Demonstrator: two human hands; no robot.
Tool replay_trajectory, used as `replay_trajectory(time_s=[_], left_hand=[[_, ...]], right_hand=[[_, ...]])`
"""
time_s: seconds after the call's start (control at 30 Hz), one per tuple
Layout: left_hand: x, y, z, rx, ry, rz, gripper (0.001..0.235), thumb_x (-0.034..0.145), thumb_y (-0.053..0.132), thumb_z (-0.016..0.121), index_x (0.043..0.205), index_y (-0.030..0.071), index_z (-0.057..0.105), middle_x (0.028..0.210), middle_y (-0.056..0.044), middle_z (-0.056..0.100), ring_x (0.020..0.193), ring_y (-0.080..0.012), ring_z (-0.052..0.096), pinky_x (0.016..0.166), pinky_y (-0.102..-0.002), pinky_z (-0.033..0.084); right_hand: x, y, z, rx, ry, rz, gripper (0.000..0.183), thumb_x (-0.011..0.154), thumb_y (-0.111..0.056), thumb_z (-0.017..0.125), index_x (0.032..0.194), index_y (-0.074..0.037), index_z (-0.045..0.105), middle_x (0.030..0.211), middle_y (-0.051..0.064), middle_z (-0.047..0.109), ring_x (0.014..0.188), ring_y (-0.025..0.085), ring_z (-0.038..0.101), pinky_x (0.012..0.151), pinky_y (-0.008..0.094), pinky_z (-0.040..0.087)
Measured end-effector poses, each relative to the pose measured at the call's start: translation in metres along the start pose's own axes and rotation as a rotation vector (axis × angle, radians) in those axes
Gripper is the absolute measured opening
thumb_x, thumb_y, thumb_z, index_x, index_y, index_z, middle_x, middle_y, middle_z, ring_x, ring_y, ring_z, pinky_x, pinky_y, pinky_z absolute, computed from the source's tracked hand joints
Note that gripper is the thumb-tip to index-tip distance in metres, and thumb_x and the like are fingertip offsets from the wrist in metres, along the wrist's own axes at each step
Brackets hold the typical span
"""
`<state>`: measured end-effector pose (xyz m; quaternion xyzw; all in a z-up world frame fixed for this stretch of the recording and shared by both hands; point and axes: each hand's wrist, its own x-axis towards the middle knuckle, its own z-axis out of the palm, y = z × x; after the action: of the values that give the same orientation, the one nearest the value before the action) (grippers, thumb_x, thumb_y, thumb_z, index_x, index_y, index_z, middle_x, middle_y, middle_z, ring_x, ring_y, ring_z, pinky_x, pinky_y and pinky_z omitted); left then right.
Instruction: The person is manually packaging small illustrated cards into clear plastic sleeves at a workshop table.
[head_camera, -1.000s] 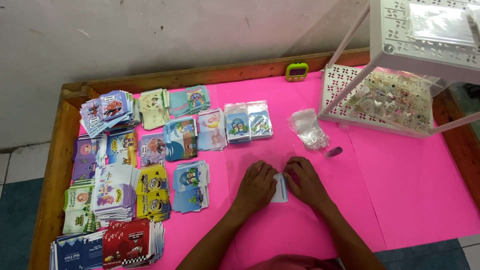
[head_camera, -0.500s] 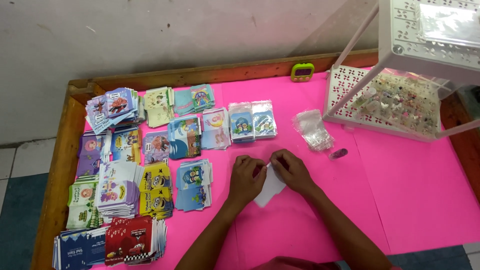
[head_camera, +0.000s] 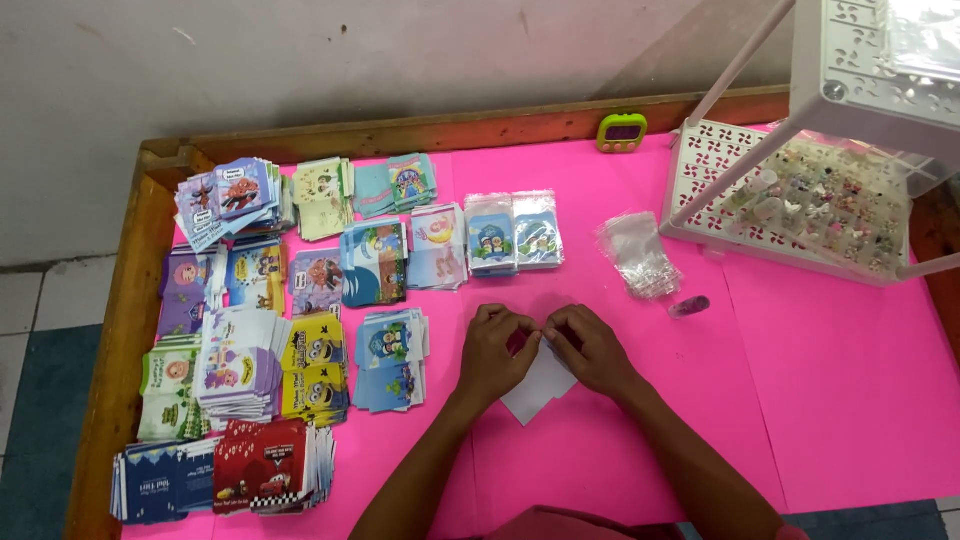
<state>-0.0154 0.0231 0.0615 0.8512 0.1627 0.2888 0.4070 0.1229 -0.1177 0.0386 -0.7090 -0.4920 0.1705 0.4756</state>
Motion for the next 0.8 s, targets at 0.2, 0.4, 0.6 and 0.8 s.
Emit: replay_trajectory(time_s=[0.2, 0.4, 0.6, 0.8], left_hand=[[-0.007, -0.011, 0.009, 0.035, -0.044, -0.064, 0.004, 0.089, 0.014, 0.073, 0.091, 0.011, 0.075, 0.085, -0.008, 0.075, 0.098, -0.0296, 0.066, 0.09, -0.046, 0.051], [-0.009, -0.018, 0.014, 0.068, -0.047, -0.076, 0.003, 0.09, 0.016, 0.072, 0.09, 0.013, 0.074, 0.085, -0.005, 0.075, 0.103, -0.03, 0.064, 0.09, -0.046, 0.051], [-0.006, -0.01, 0.011, 0.071, -0.04, -0.089, 0.004, 0.088, 0.017, 0.074, 0.088, 0.013, 0.074, 0.086, -0.006, 0.075, 0.103, -0.0303, 0.064, 0.089, -0.046, 0.051], [-0.004, -0.014, 0.013, 0.015, -0.051, -0.124, 0.002, 0.081, 0.017, 0.073, 0.082, 0.017, 0.071, 0.08, 0.0, 0.072, 0.102, -0.0287, 0.063, 0.089, -0.048, 0.049]], right_hand=[[0.003, -0.012, -0.001, 0.027, 0.014, -0.008, 0.011, 0.104, -0.015, 0.061, 0.096, -0.009, 0.067, 0.088, 0.008, 0.068, 0.086, 0.026, 0.065, 0.079, 0.041, 0.051], [0.003, -0.009, -0.001, 0.007, 0.021, -0.014, 0.008, 0.101, -0.014, 0.066, 0.096, -0.008, 0.069, 0.09, 0.009, 0.072, 0.086, 0.028, 0.067, 0.081, 0.042, 0.052], [0.002, 0.001, 0.003, -0.02, 0.03, -0.002, 0.008, 0.101, -0.013, 0.065, 0.095, -0.01, 0.069, 0.087, 0.007, 0.071, 0.085, 0.026, 0.067, 0.08, 0.04, 0.052], [-0.001, -0.005, 0.011, 0.009, 0.046, 0.039, 0.011, 0.104, -0.012, 0.057, 0.096, -0.009, 0.064, 0.084, 0.008, 0.066, 0.082, 0.027, 0.066, 0.078, 0.042, 0.052]])
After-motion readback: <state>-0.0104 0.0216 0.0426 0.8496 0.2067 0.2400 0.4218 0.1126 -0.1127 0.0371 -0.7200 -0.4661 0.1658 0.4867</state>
